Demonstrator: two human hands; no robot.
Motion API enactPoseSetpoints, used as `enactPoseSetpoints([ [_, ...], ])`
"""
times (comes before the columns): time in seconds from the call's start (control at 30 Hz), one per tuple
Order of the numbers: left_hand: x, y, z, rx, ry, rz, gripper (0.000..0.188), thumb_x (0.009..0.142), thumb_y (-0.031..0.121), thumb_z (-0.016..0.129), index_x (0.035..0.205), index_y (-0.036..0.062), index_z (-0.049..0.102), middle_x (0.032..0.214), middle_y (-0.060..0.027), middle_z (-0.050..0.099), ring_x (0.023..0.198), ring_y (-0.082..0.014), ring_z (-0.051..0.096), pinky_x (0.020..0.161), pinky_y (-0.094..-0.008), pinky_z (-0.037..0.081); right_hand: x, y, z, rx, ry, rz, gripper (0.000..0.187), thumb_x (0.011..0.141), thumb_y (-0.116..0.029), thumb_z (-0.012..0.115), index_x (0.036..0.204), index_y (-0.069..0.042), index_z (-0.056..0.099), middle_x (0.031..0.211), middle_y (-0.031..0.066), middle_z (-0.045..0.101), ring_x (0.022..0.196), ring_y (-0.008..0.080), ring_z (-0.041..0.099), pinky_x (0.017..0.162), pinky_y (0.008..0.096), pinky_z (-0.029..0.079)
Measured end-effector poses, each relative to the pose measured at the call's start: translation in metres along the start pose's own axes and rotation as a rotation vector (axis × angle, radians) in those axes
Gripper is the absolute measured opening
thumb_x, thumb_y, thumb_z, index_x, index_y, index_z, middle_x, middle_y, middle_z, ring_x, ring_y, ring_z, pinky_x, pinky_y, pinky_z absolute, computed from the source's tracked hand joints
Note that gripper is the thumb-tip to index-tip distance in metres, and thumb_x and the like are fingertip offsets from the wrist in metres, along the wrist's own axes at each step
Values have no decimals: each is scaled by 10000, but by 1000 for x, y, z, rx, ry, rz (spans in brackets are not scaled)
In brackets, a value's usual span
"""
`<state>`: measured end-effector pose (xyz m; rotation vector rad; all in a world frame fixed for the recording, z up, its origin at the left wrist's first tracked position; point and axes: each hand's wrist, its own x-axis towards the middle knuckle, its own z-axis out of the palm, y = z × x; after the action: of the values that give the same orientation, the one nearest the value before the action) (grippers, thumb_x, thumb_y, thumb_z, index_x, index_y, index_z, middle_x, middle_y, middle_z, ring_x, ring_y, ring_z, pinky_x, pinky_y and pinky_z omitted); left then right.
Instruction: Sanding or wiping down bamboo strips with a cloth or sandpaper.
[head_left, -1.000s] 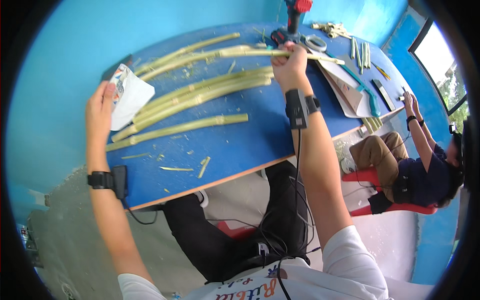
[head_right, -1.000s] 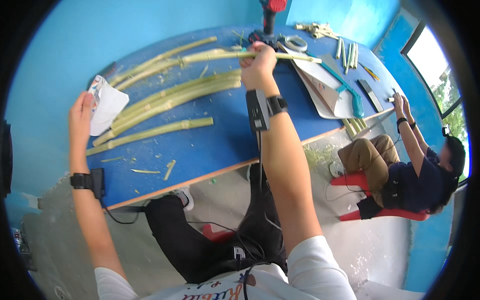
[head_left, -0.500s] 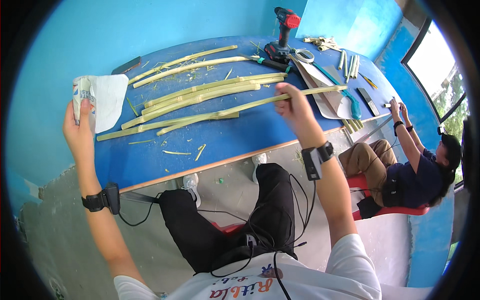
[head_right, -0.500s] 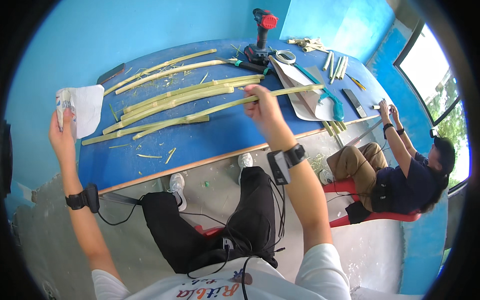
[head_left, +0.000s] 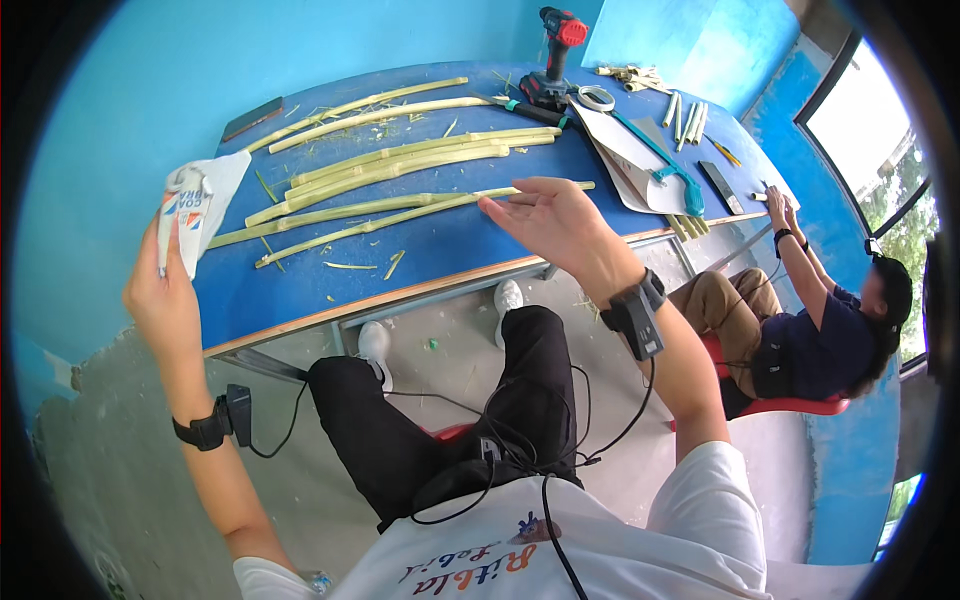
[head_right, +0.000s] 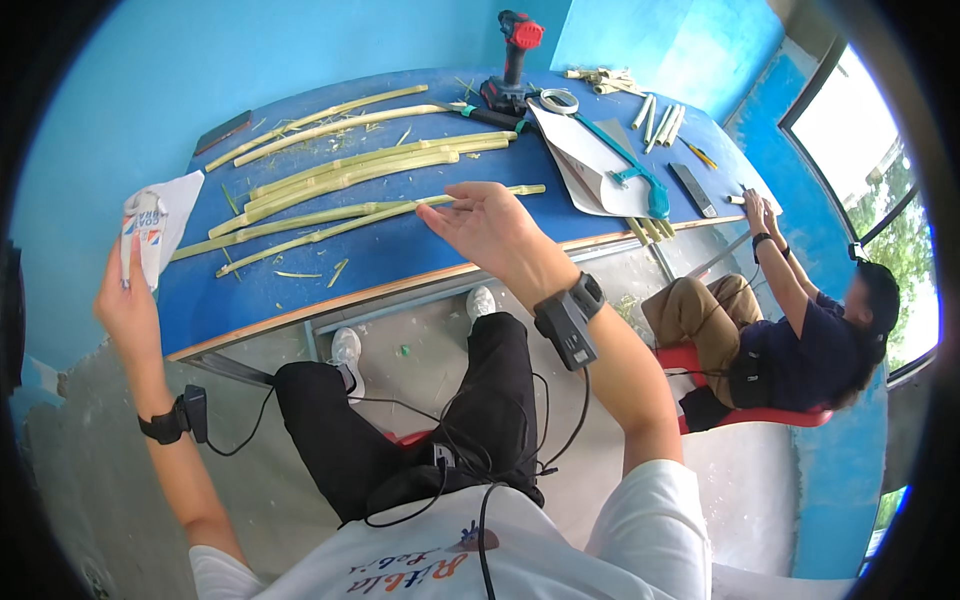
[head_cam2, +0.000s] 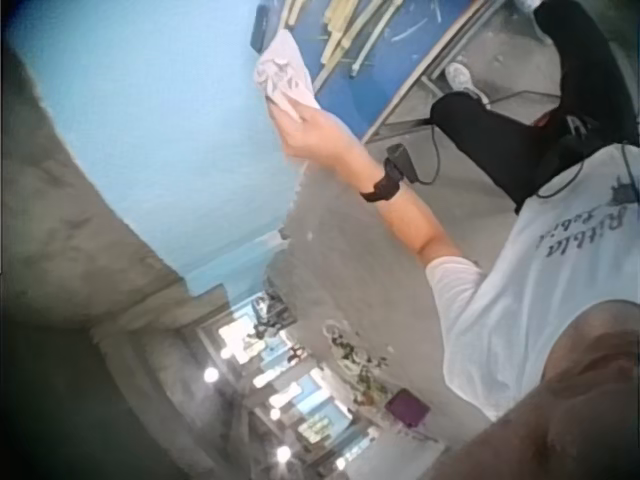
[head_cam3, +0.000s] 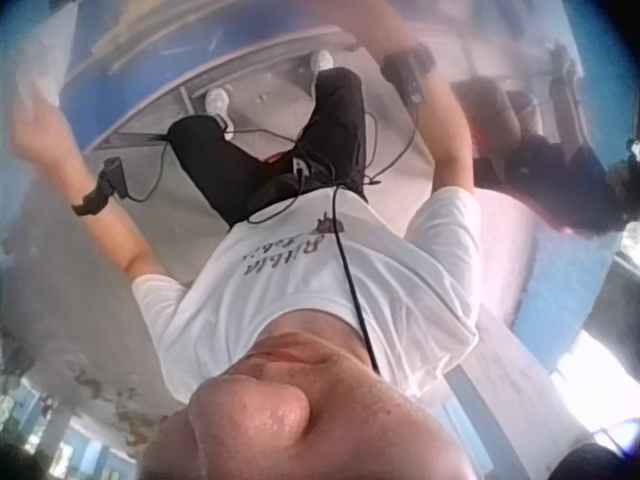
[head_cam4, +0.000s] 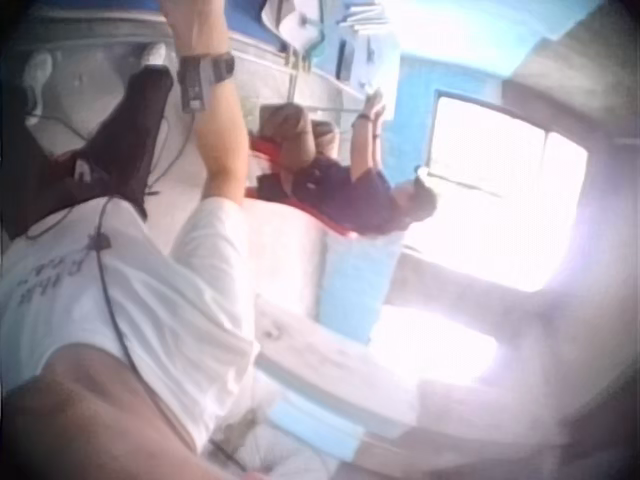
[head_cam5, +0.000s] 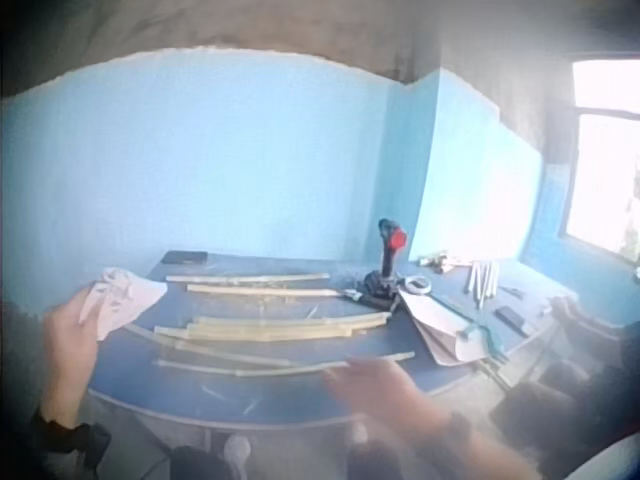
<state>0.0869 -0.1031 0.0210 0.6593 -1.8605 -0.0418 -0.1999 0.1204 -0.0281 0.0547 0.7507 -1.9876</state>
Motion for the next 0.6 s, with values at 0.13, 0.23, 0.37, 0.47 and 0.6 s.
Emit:
enactPoseSetpoints([
  [0.13,10,28,19,87,-86,377,355,773,-7,558,1120,62,583,925,-154,651,789,-238,656,638,-324,501,-35,2,-1,-454,1,-286,558,833,-61,513,1285,134,250,1320,280,304,1229,340,351,1005,382,353],
  [0.23,4,60,43,32,-210,518,382,734,-28,558,1100,81,545,837,-119,644,724,-259,645,580,-349,497,-54,11,19,-1378,-149,-998,677,731,-56,609,1332,8,305,1336,210,335,1221,335,367,1013,400,322],
  [0.37,-17,116,82,-82,-358,683,235,748,-1,558,959,56,474,696,-71,592,631,-221,623,522,-332,486,-49,33,45,-2046,-372,-1403,687,628,-51,662,1265,-31,406,1263,182,429,1159,343,414,987,389,339],
  [0.47,-29,121,101,-176,-360,760,184,759,21,553,918,37,464,662,-69,567,614,-214,614,525,-318,488,-37,24,46,-2169,-303,-1166,513,620,-31,624,1126,-28,542,965,171,601,938,326,542,826,399,439],
  [0.6,-48,120,112,-295,-415,816,182,758,33,555,915,34,461,655,-67,550,604,-217,603,520,-306,482,-28,15,39,-2218,-394,-1044,477,642,25,546,1113,-44,578,691,181,607,692,363,582,650,430,462],
])
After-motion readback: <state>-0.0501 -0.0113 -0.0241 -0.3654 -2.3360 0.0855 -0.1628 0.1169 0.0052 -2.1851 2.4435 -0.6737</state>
